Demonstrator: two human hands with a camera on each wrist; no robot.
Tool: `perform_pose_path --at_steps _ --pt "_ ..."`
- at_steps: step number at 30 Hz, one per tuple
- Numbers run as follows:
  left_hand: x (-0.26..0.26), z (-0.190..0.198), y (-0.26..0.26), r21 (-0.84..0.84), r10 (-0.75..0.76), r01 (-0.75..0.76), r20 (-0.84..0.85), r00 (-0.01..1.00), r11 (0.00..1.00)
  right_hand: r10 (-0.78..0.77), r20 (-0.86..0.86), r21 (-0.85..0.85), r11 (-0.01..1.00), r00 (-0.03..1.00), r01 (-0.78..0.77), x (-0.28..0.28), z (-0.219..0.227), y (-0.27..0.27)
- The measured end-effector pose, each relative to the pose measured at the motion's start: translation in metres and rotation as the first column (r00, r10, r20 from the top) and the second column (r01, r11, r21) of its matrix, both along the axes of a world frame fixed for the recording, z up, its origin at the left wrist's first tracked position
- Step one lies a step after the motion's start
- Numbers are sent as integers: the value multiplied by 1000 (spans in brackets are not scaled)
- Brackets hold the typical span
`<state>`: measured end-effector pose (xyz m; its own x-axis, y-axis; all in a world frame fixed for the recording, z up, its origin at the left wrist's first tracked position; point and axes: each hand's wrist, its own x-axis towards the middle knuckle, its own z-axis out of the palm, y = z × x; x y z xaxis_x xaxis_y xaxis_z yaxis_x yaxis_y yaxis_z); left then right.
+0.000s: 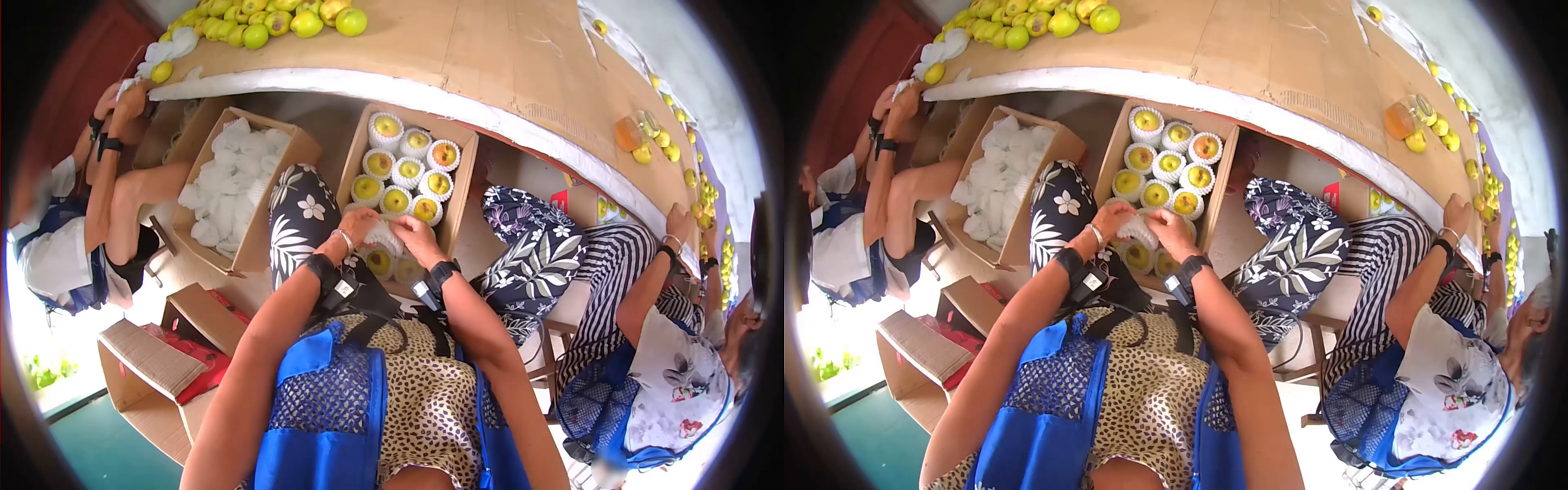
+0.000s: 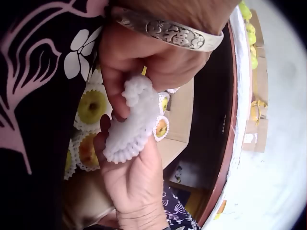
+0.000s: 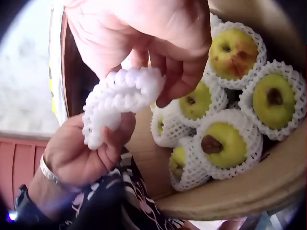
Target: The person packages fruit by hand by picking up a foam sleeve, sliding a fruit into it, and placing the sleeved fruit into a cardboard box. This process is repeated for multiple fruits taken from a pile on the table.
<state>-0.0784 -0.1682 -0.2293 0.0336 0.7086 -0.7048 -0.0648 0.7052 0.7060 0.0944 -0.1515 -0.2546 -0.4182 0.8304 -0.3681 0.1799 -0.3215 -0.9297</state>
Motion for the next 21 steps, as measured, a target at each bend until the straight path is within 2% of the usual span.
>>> perform_pose_path --at_steps 3,5,7,8,10,11,13,15,17,19,21 --pt "-1 15 -3 10 -98 98 -21 995 995 -14 -9 -67 998 1000 14 2 -7 4" --pt "-3 12 -5 18 -205 206 -53 977 978 -42 73 53 998 996 39 3 -17 2" --pt "-3 6 -7 -28 -219 217 -85 972 976 -60 120 170 985 991 39 -2 2 1" --pt "-4 4 -6 -51 -226 222 -104 968 974 -72 81 208 977 994 54 -6 6 1" --pt "-6 5 -6 -83 -331 328 -24 943 941 -86 13 280 957 996 79 -10 12 -2" --pt "-4 4 -7 -96 -380 380 24 925 920 -97 30 277 957 995 85 -10 15 -3" --pt "0 2 -8 -123 -384 396 113 917 910 -129 62 274 956 990 107 -11 18 -2" --pt "-3 2 -7 -150 -387 416 185 903 897 -92 104 296 953 990 58 -9 16 -1" --pt "-6 1 -11 127 -496 490 19 868 863 -50 166 267 964 985 4 -8 19 0" --pt "-6 -5 -12 214 -404 409 -69 912 887 -69 142 195 980 988 40 -6 11 1" --pt "-9 -6 -1 133 -145 156 -92 985 979 -55 117 120 992 992 40 -9 11 1"
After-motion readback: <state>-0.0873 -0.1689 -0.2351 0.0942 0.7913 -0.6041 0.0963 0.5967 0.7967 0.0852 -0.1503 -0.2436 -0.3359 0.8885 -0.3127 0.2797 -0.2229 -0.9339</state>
